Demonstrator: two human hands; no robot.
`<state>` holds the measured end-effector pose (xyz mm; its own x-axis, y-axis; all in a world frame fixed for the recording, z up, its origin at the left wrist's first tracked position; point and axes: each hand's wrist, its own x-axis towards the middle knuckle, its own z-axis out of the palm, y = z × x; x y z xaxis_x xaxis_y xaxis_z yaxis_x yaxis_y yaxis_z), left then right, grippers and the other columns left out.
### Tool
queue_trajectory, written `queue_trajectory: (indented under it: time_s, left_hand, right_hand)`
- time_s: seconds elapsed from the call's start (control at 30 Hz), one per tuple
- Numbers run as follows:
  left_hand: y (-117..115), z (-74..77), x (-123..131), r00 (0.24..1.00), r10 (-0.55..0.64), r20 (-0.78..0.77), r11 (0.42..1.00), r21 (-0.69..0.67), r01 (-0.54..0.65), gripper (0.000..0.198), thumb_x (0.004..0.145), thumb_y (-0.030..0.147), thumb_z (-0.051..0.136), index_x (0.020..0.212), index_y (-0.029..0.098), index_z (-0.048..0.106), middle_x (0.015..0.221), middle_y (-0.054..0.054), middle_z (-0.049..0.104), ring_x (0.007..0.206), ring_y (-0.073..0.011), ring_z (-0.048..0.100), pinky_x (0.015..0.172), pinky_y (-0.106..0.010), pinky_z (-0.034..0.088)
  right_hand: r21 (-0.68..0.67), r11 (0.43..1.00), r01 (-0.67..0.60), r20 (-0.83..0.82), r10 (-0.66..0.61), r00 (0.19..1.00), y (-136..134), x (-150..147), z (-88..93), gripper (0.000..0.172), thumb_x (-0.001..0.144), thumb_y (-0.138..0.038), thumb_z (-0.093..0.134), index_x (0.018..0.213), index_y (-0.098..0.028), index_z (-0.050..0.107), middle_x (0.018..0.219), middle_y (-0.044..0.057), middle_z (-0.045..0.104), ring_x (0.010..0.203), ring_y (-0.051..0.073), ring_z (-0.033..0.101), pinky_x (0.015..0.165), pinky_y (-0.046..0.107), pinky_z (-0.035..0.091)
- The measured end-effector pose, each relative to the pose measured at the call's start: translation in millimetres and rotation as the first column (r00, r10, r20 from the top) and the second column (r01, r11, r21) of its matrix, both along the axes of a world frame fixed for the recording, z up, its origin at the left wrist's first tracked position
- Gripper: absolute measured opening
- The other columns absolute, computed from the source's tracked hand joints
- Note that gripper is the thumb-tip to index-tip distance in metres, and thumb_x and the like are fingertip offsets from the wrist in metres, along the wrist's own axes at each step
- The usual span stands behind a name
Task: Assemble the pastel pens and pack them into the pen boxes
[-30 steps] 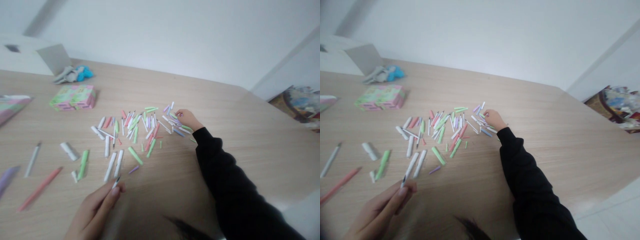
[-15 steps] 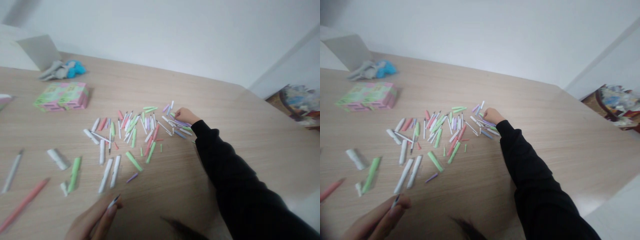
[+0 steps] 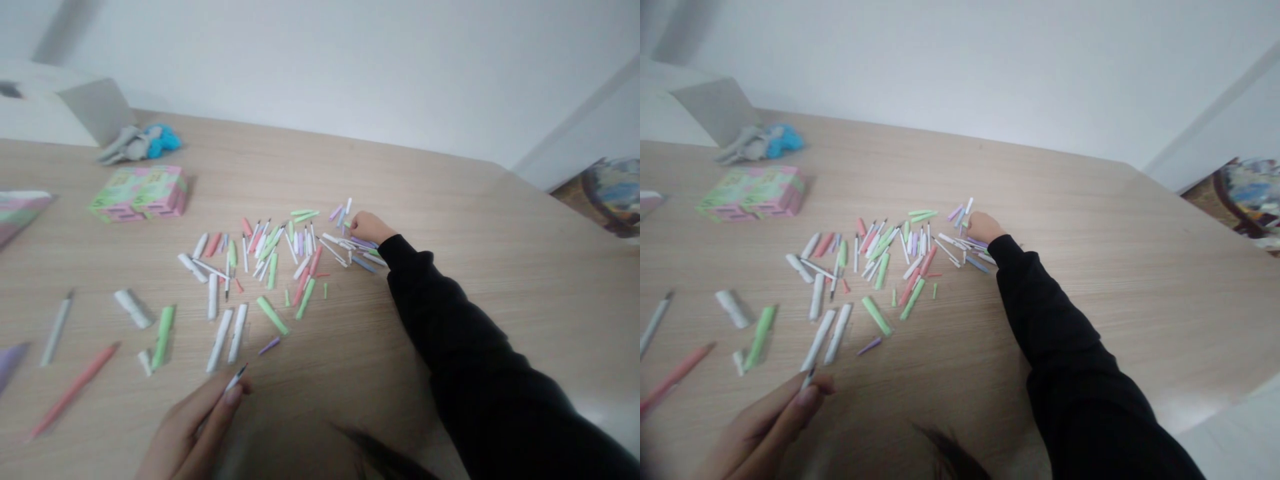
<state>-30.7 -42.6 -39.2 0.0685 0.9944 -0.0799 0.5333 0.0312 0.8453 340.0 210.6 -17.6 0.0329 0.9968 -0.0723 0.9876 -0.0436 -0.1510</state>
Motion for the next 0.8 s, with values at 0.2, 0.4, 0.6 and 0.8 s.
queue_trajectory:
  time_s: [0.2, 0.4, 0.6, 0.8]
  left_hand:
    - [3.5, 11.2, 9.5, 0.996, -0.044, 0.074, 0.999, 0.0, 0.044, 0.051, 0.091, 0.066, 0.052, 0.073, 0.021, 0.069, 0.075, -0.001, 0.072, 0.077, -0.0213, 0.068, 0.071, -0.023, 0.053]
    - [9.4, 19.6, 13.5, 0.977, -0.203, 0.065, 0.979, 0.041, 0.201, 0.037, 0.096, 0.044, 0.047, 0.076, 0.019, 0.065, 0.071, -0.001, 0.067, 0.073, -0.0192, 0.065, 0.07, -0.024, 0.051]
    - [12.6, 23.7, 15.0, 0.947, -0.305, 0.098, 0.951, 0.09, 0.296, 0.036, 0.098, 0.041, 0.043, 0.075, 0.018, 0.058, 0.068, 0.0, 0.059, 0.069, -0.017, 0.058, 0.073, -0.025, 0.051]
    - [11.9, 19.8, 16.4, 0.929, -0.343, 0.139, 0.937, 0.112, 0.33, 0.035, 0.1, 0.041, 0.045, 0.077, 0.018, 0.059, 0.075, -0.001, 0.063, 0.075, -0.0178, 0.06, 0.084, -0.028, 0.051]
  right_hand:
    - [0.122, 0.992, 0.008, -0.12, 0.007, 0.993, -13.8, -5.4, 22.1, 0.013, 0.076, -0.014, 0.063, 0.074, -0.012, 0.076, 0.079, 0.013, 0.076, 0.079, 0.023, 0.067, 0.074, 0.031, 0.047]
    - [0.227, 0.974, 0.025, -0.439, 0.08, 0.895, -74.9, -35.2, 64.4, 0.016, 0.076, -0.025, 0.07, 0.081, -0.012, 0.075, 0.075, 0.008, 0.071, 0.068, 0.017, 0.06, 0.064, 0.03, 0.044]
    - [0.244, 0.922, -0.301, -0.611, 0.387, 0.691, -177.8, -100.9, 93.8, 0.014, 0.084, -0.028, 0.069, 0.086, -0.019, 0.078, 0.054, -0.005, 0.05, 0.051, 0.009, 0.039, 0.051, 0.027, 0.027]
    - [0.32, 0.822, -0.471, -0.578, 0.563, 0.591, -216.7, -135.8, 86.7, 0.011, 0.09, -0.015, 0.064, 0.087, -0.017, 0.074, 0.067, -0.004, 0.058, 0.058, 0.008, 0.046, 0.056, 0.025, 0.035]
